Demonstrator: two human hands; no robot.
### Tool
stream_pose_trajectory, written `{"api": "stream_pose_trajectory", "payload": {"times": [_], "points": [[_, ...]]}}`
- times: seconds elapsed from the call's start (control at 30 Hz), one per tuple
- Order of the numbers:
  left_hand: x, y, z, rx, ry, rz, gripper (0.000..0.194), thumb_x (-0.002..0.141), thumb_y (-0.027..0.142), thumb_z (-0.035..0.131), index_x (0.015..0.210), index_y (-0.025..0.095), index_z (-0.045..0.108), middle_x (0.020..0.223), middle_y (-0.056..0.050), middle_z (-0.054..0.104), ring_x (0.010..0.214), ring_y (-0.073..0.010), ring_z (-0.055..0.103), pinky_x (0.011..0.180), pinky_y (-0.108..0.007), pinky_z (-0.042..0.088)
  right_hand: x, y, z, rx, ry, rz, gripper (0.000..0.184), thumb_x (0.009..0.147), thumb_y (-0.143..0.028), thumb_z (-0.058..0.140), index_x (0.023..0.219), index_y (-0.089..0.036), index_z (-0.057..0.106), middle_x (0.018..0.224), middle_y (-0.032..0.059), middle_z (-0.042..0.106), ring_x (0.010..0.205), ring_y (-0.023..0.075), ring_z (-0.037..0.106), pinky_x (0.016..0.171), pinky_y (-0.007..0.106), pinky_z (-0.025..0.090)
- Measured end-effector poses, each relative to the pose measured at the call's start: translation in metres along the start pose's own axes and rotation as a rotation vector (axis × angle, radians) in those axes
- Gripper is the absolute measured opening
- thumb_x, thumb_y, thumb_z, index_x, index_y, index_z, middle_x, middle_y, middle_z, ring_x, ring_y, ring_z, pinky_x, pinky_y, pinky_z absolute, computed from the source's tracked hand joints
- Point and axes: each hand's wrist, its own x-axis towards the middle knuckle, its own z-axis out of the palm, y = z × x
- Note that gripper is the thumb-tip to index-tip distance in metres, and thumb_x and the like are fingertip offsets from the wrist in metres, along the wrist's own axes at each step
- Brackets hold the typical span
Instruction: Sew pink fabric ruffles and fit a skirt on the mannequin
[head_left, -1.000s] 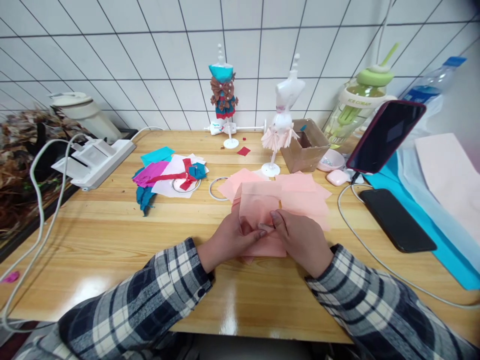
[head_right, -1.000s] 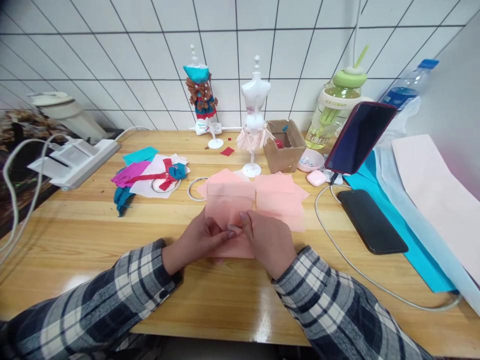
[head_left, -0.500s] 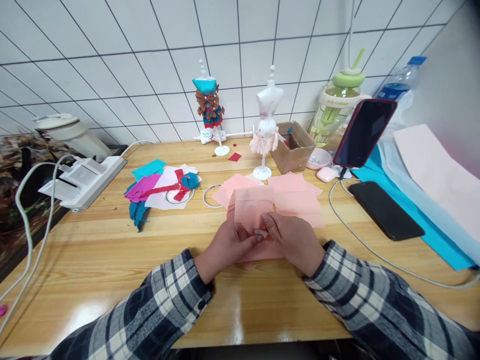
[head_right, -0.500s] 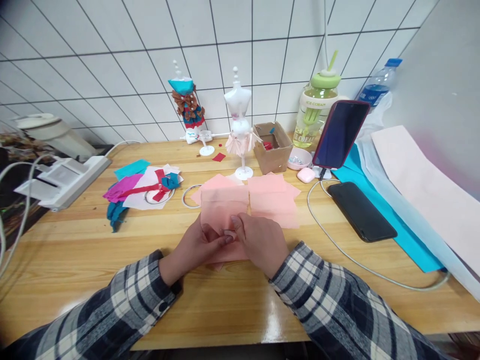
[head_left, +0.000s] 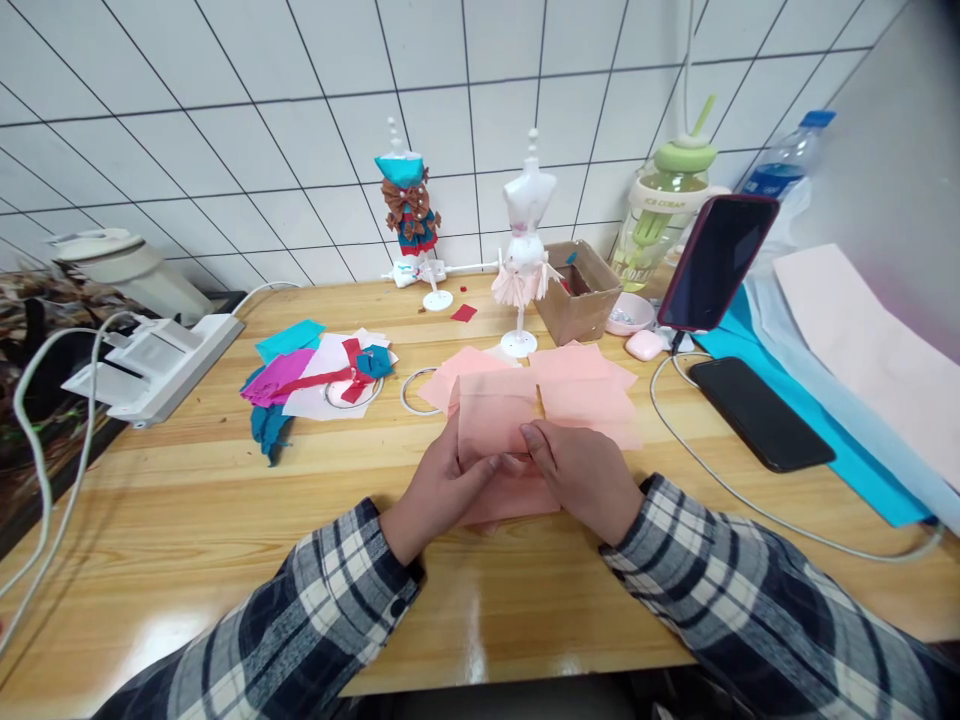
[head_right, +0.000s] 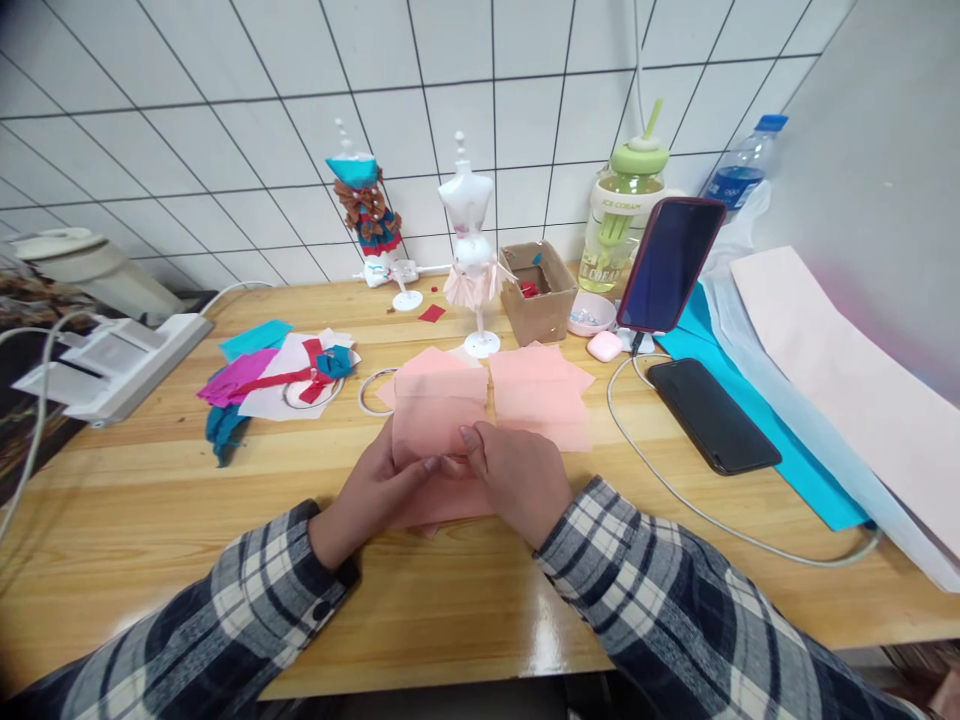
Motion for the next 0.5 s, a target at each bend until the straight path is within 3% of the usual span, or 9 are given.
{"api": "stream_pose_trajectory", "payload": {"times": [0.13,0.4,0.5], "points": [[0.0009,-0.0016,0.0004,-0.047,-0.043,-0.036,0.047,0.083,0.037,0.064,0.122,0.018,0.046,0.097,-0.008,0.072,0.089,-0.0259,0.068,0.075,-0.039,0.056,0.0002,0.0003,-0.0009,0.011,-0.02,0.001,0.049,0.101,-0.041,0.018,0.086,-0.023,0.061,0.075,0.0024,0.07,0.068,0.0168,0.062,0.056,0.028,0.028],[0.0007,0.0023,0.0027,-0.091,-0.108,-0.142,0.053,0.082,0.043,0.064,0.125,0.022,0.042,0.094,-0.008,0.072,0.079,-0.0258,0.07,0.056,-0.034,0.055,0.0011,0.0021,-0.0013,0.06,-0.028,-0.009,0.049,0.101,-0.041,0.019,0.083,-0.023,0.061,0.075,0.0013,0.07,0.068,0.0164,0.062,0.057,0.027,0.028],[0.0014,0.0012,0.0038,-0.084,-0.09,-0.116,0.055,0.08,0.04,0.066,0.125,0.021,0.042,0.096,-0.008,0.072,0.084,-0.0266,0.07,0.063,-0.036,0.057,0.0012,0.002,-0.0005,0.062,-0.011,-0.024,0.049,0.101,-0.041,0.019,0.082,-0.024,0.061,0.073,0.0008,0.069,0.065,0.0164,0.061,0.056,0.028,0.027]]}}
